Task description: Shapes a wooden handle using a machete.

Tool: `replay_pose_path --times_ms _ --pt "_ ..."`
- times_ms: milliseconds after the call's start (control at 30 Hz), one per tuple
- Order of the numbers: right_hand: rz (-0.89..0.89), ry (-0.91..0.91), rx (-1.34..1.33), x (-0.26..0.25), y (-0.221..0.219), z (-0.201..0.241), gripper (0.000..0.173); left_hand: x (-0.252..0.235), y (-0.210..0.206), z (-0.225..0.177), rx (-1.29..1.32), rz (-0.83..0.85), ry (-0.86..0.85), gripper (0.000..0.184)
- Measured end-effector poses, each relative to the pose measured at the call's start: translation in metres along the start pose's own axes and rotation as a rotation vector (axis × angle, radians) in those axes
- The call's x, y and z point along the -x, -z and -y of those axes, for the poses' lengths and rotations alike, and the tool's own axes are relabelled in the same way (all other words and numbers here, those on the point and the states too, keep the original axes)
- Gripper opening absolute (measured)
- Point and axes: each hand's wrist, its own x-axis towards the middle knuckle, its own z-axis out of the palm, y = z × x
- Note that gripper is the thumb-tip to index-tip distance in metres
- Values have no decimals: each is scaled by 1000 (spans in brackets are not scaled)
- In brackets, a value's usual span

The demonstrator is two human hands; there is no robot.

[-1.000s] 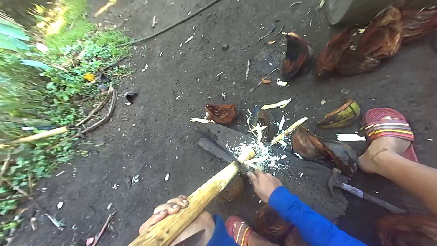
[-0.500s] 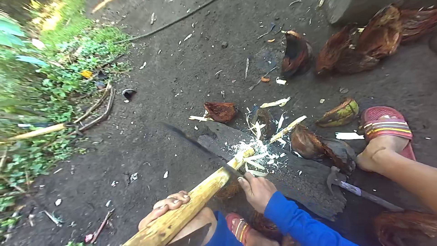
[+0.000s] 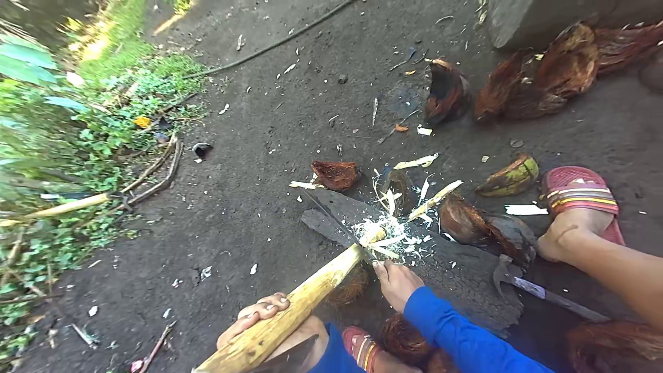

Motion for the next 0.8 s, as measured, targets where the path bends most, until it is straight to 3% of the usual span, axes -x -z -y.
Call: replay_pose_path --times_ms 200,433,800 --pt "-9 201 39 40 6 31 69 -9 -1 -3 45 -20 58 75" --pt "4 -53 54 -7 3 -1 75 -5 -3 -4 5 -64 27 77" --pt "65 99 -287 -31 3 -34 76 2 4 -3 23 14 -5 76"
